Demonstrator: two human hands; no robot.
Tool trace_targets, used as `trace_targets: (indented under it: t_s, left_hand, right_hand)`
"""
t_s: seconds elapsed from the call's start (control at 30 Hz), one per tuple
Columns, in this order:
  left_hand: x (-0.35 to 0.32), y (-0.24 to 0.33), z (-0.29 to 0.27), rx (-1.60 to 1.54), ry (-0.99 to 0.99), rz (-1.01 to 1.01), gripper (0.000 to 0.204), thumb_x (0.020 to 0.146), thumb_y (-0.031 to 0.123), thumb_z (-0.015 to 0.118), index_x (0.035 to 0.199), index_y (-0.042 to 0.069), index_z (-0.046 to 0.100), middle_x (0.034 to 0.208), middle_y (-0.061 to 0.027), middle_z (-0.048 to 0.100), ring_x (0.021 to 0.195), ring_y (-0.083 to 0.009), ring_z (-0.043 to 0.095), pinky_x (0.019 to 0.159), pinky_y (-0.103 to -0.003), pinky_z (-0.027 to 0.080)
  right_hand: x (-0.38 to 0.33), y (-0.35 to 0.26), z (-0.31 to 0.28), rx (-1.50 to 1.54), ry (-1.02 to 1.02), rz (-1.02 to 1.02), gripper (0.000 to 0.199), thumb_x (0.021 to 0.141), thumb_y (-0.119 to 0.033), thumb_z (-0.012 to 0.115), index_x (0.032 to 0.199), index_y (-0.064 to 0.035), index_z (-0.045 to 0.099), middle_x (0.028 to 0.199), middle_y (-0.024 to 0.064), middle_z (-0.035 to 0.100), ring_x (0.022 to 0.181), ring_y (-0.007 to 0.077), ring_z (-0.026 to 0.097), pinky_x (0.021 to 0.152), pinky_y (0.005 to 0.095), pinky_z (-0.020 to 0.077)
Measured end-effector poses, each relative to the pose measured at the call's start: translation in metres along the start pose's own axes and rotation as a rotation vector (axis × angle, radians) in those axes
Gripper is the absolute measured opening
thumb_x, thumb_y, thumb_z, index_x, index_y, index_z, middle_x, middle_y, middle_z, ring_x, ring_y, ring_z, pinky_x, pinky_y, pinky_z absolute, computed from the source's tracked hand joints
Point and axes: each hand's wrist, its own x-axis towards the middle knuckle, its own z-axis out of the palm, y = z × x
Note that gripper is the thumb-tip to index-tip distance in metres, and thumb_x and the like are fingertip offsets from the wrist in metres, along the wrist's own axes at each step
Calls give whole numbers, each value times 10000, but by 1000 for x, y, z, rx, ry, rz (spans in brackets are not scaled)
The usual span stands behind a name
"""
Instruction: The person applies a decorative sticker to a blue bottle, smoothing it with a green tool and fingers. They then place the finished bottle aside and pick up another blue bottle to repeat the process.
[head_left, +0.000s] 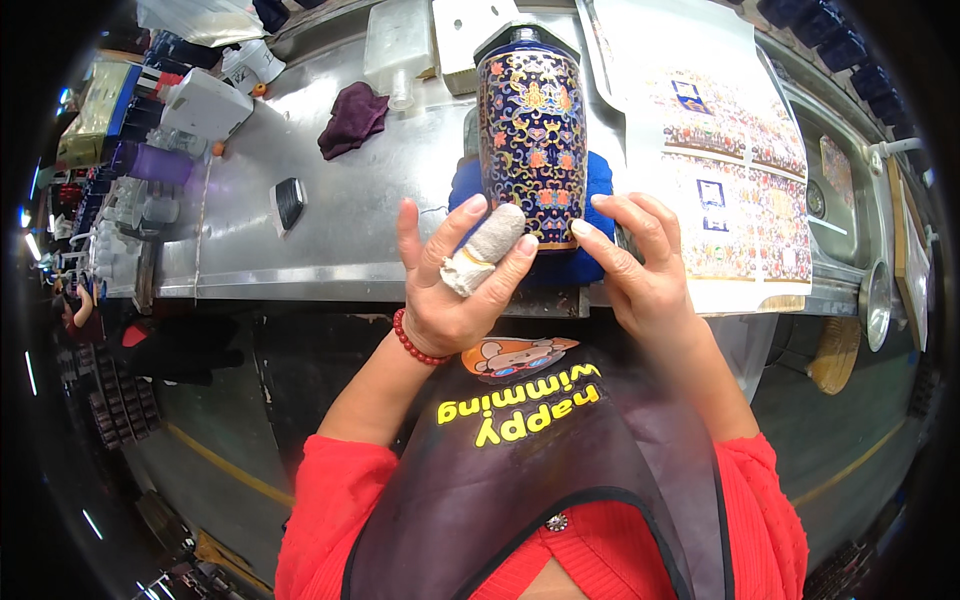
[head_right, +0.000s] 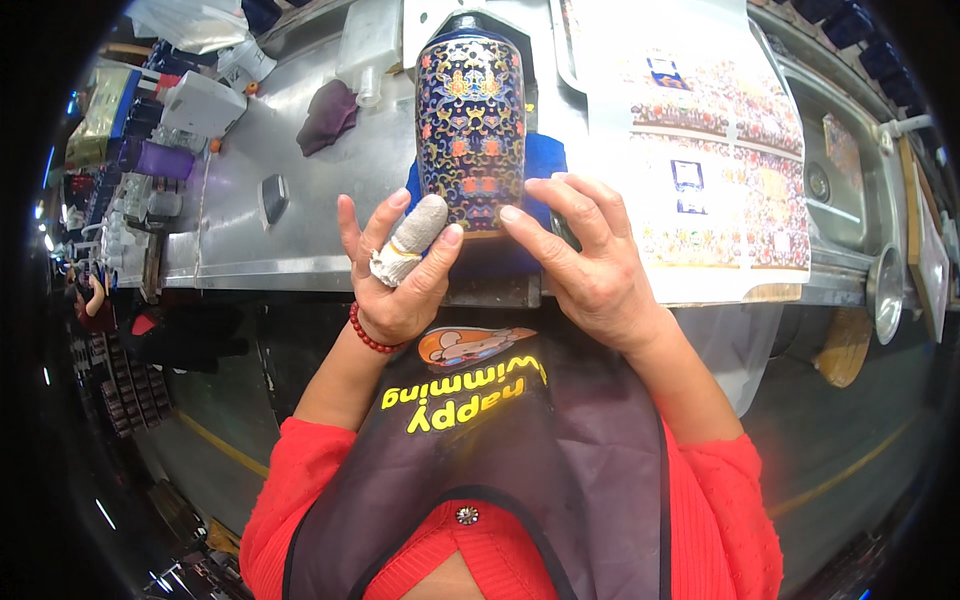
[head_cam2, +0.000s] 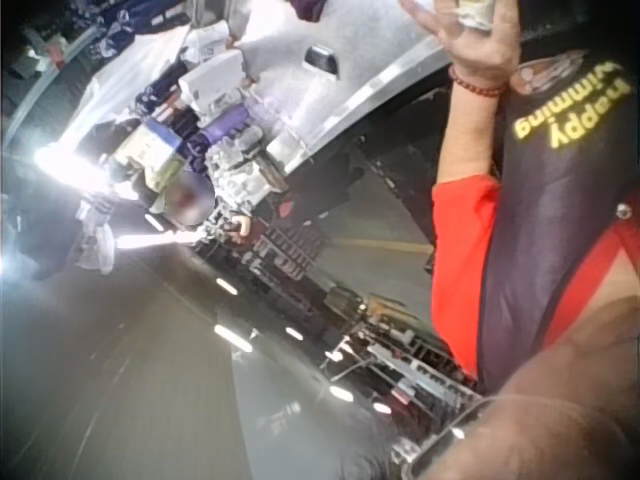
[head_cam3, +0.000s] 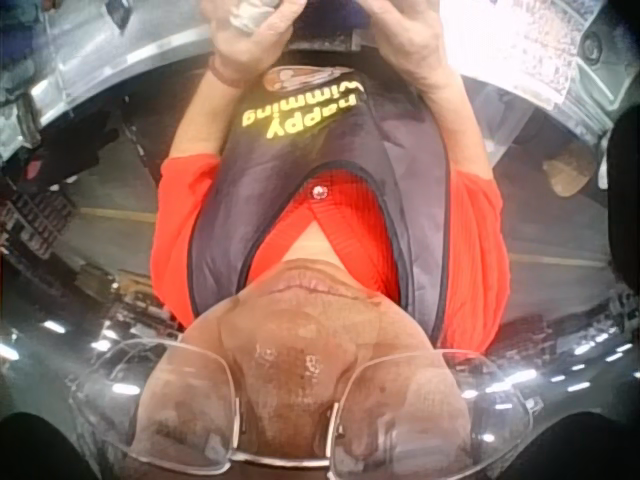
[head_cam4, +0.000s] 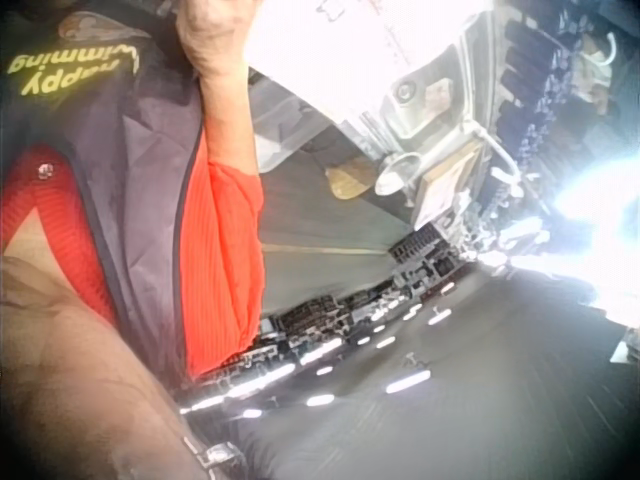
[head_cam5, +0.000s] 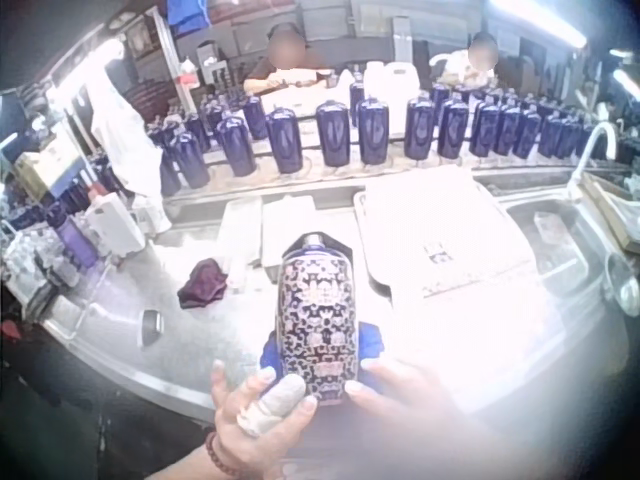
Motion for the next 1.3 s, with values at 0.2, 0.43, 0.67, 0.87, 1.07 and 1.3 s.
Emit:
trace_targets:
  t_s: [0.2,0.43,0.67,0.87,1.07,1.3]
  left_hand:
    - [9,6,-4,-42,-33,-137,288,810,134,784,1094,183,776,1177,-56,725,1224,-268,583,1224,-613,187]
    - [17,4,3,21,-6,24,271,822,138,775,1086,198,776,1202,-57,723,1243,-258,571,1224,-607,191]
    - [17,1,-7,-91,-88,-100,348,827,140,732,1171,178,768,1237,-107,705,1290,-315,527,1238,-590,149]
    - [20,4,0,-40,-66,8,319,824,142,762,1140,180,774,1230,-63,710,1280,-294,537,1229,-600,174]
    - [10,0,-5,-127,-82,-88,451,835,212,736,1275,119,713,1297,-122,677,1318,-347,493,1228,-601,160]
    - [-20,6,-3,-37,-76,-174,443,920,291,675,1310,81,681,1334,-180,640,1337,-377,463,1218,-636,141]
  right_hand:
    - [-2,2,1,58,11,4,647,649,142,617,1246,-91,710,1350,148,595,1223,394,527,1061,483,442]
    - [-1,2,3,37,20,-10,561,718,68,675,1254,-92,700,1325,129,587,1210,370,547,1024,475,476]
    - [-2,3,3,43,27,-6,562,712,81,669,1248,-83,699,1319,131,589,1209,371,550,1022,473,477]
    - [-2,5,5,74,42,-17,613,676,126,624,1253,-69,697,1328,148,597,1209,392,542,1037,485,460]
    - [1,0,4,14,50,-58,532,751,11,664,1261,-138,705,1355,114,577,1196,347,554,1008,458,477]
    - [4,-6,4,-54,12,-101,469,786,-69,657,1234,-192,727,1386,105,562,1201,329,550,989,438,477]
